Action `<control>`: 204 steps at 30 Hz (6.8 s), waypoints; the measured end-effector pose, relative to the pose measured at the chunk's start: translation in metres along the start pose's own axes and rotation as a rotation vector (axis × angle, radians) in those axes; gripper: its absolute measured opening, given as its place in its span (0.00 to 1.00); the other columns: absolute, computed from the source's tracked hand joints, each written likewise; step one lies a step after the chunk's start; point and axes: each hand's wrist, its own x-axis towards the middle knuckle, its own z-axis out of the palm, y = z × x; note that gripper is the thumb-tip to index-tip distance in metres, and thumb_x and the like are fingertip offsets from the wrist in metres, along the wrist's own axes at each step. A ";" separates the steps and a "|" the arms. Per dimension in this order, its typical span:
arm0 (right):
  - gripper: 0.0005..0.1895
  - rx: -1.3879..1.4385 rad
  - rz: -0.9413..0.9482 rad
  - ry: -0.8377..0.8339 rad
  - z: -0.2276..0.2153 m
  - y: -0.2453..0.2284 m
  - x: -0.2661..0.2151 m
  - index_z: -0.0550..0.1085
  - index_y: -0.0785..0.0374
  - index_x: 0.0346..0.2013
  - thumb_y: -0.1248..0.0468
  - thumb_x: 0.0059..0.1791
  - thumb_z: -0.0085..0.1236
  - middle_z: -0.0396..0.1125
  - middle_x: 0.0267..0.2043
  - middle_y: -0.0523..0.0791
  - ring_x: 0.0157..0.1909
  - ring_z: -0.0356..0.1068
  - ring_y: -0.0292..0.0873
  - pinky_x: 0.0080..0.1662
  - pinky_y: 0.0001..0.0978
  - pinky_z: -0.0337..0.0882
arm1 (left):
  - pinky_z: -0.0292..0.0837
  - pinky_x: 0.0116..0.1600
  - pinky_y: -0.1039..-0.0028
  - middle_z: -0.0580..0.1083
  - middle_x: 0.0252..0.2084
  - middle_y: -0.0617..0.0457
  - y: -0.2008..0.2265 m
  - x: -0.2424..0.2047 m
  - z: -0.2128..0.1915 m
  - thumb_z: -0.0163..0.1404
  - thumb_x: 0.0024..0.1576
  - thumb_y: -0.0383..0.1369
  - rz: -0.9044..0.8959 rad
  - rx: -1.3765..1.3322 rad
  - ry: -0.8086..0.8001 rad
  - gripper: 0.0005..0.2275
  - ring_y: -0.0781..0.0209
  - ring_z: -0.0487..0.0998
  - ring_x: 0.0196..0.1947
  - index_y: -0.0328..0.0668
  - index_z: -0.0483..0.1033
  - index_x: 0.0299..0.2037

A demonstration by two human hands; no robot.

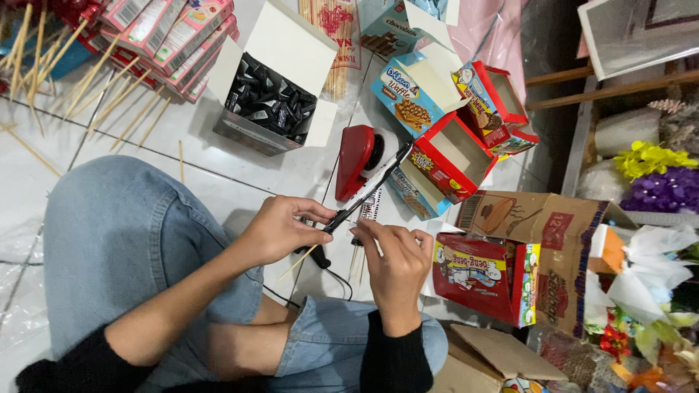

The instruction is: The person sits on the floor and assembles lollipops by attaching wooden sticks to chocolate bars using a hot glue gun. They pick up a chocolate bar, apply glue, insert the stick, and place the finished item aside.

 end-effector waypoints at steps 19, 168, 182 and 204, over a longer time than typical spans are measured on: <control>0.02 0.207 0.096 -0.351 0.004 -0.004 0.001 0.73 0.56 0.32 0.64 0.46 0.58 0.69 0.32 0.36 0.33 0.64 0.38 0.43 0.31 0.56 | 0.83 0.34 0.80 0.80 0.39 0.49 0.018 -0.013 0.007 0.64 0.37 0.25 -0.031 0.077 -0.042 0.17 0.68 0.81 0.36 0.39 0.80 0.39; 0.14 0.012 0.675 -0.504 0.130 0.061 0.048 0.76 0.57 0.36 0.52 0.47 0.50 0.71 0.31 0.54 0.39 0.72 0.63 0.42 0.55 0.71 | 0.67 0.34 0.83 0.70 0.35 0.52 0.047 0.009 -0.063 0.49 0.54 0.22 0.499 -0.232 0.651 0.07 0.69 0.69 0.30 0.36 0.70 0.41; 0.05 0.559 0.580 -0.216 0.044 -0.046 -0.063 0.79 0.57 0.27 0.63 0.46 0.57 0.70 0.14 0.44 0.16 0.68 0.40 0.23 0.27 0.68 | 0.79 0.40 0.71 0.77 0.40 0.42 0.041 -0.002 -0.023 0.54 0.53 0.29 0.234 -0.258 0.149 0.16 0.58 0.81 0.34 0.29 0.74 0.50; 0.05 -0.070 -0.350 -0.564 0.099 0.006 0.135 0.73 0.48 0.29 0.53 0.43 0.56 0.63 0.37 0.40 0.43 0.66 0.44 0.47 0.38 0.60 | 0.77 0.31 0.77 0.75 0.32 0.41 0.084 -0.026 -0.050 0.48 0.57 0.27 0.559 -0.154 0.474 0.21 0.61 0.76 0.25 0.34 0.62 0.61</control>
